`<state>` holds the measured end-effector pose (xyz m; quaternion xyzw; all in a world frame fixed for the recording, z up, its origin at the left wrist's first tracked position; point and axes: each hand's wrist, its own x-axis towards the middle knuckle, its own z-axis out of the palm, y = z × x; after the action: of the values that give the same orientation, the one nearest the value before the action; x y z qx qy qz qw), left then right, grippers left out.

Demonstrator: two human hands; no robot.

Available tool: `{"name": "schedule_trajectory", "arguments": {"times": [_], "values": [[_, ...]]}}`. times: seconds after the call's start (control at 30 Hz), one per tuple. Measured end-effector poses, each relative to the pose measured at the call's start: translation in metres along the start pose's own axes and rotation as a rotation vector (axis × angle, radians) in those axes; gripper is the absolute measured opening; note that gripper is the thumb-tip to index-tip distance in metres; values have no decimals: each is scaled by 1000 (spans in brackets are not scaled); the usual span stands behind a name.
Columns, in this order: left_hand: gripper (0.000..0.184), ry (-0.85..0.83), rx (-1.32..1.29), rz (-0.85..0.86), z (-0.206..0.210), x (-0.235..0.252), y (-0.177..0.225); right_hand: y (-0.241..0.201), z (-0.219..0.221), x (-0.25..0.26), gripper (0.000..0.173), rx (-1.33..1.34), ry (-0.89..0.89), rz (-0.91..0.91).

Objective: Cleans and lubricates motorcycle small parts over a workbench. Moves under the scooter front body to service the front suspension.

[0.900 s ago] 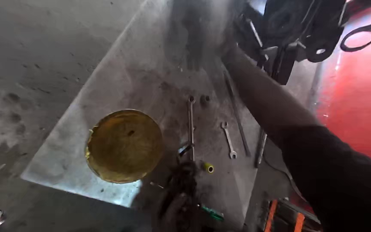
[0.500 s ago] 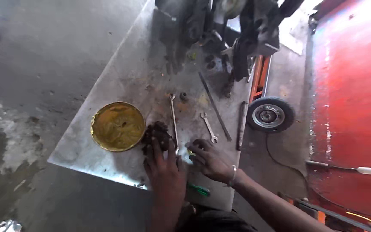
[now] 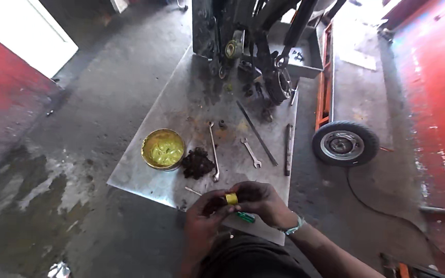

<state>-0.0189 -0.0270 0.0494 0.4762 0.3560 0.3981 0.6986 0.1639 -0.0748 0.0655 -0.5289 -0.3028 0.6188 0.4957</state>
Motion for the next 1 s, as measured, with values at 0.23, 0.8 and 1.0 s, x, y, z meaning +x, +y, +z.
{"name": "schedule_trajectory", "arguments": {"times": [0.23,0.8,1.0], "values": [[13,-33,152,162,-9,-12,14,1,23,-7,27,-31,20,-151],[11,63,-210,57,-3,-27,21,-1,41,-21,27,-32,7,-328],[14,-43,-33,90,-6,-37,26,-6,37,-29,21,155,-124,-115]]}}
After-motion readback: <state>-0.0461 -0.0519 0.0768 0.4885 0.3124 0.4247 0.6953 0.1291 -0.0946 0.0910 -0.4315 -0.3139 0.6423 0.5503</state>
